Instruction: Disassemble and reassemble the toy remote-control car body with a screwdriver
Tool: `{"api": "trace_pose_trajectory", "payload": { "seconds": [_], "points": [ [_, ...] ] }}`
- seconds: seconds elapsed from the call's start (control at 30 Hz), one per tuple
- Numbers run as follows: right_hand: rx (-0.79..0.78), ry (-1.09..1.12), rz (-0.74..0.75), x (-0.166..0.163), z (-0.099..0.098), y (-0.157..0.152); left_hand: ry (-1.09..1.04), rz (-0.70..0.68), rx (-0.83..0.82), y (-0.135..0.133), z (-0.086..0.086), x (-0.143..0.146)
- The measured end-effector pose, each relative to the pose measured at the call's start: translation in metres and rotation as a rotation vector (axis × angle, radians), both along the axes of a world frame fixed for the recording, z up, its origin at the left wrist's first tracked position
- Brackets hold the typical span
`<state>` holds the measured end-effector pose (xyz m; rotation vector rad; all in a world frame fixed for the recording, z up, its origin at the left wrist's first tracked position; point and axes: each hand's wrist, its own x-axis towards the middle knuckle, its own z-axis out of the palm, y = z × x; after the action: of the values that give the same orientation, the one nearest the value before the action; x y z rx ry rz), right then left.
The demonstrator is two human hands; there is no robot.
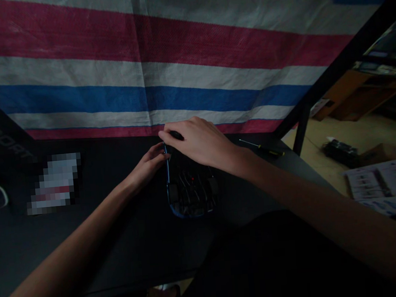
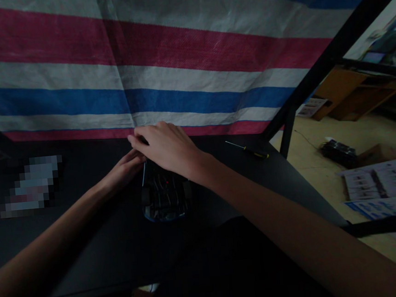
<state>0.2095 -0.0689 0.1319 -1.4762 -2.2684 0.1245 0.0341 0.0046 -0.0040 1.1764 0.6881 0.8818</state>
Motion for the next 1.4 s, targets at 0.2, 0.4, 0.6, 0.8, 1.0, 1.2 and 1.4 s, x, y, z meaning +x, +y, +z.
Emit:
{"api": "trace_pose_trajectory", "payload": {
  "seconds": [0.2, 0.4, 0.6, 0.8, 1.0, 1.2, 1.4],
  "points": [
    [0.034, 0.004, 0.011, 0.0014, -0.0009, 0.0012, 0.000, -0.004, -0.003, -0.0020, 0.0021, 0.0004],
    [0.027, -0.016, 0.057, 0.0026, -0.0002, 0.0023, 0.001, -0.010, 0.006, -0.0020, 0.0013, -0.0001],
    [-0.005, -0.024, 0.043, 0.0010, 0.0015, -0.0010, 0.007, -0.003, 0.004, -0.0002, -0.0008, 0.0011],
    [-0.010, -0.034, 0.023, 0.0002, 0.0020, -0.0016, 0.001, -0.021, 0.013, -0.0008, 0.0006, 0.0005],
    [-0.027, -0.028, 0.000, 0.0025, 0.0012, 0.0002, -0.011, -0.002, 0.001, -0.0009, 0.0010, 0.0011],
    [-0.029, -0.010, 0.009, 0.0034, 0.0006, 0.0003, -0.012, -0.021, 0.005, -0.0039, 0.0034, 0.0007],
    [-0.033, 0.013, 0.036, 0.0020, 0.0011, -0.0006, -0.012, -0.030, -0.002, -0.0026, 0.0015, 0.0008]
  ]
}}
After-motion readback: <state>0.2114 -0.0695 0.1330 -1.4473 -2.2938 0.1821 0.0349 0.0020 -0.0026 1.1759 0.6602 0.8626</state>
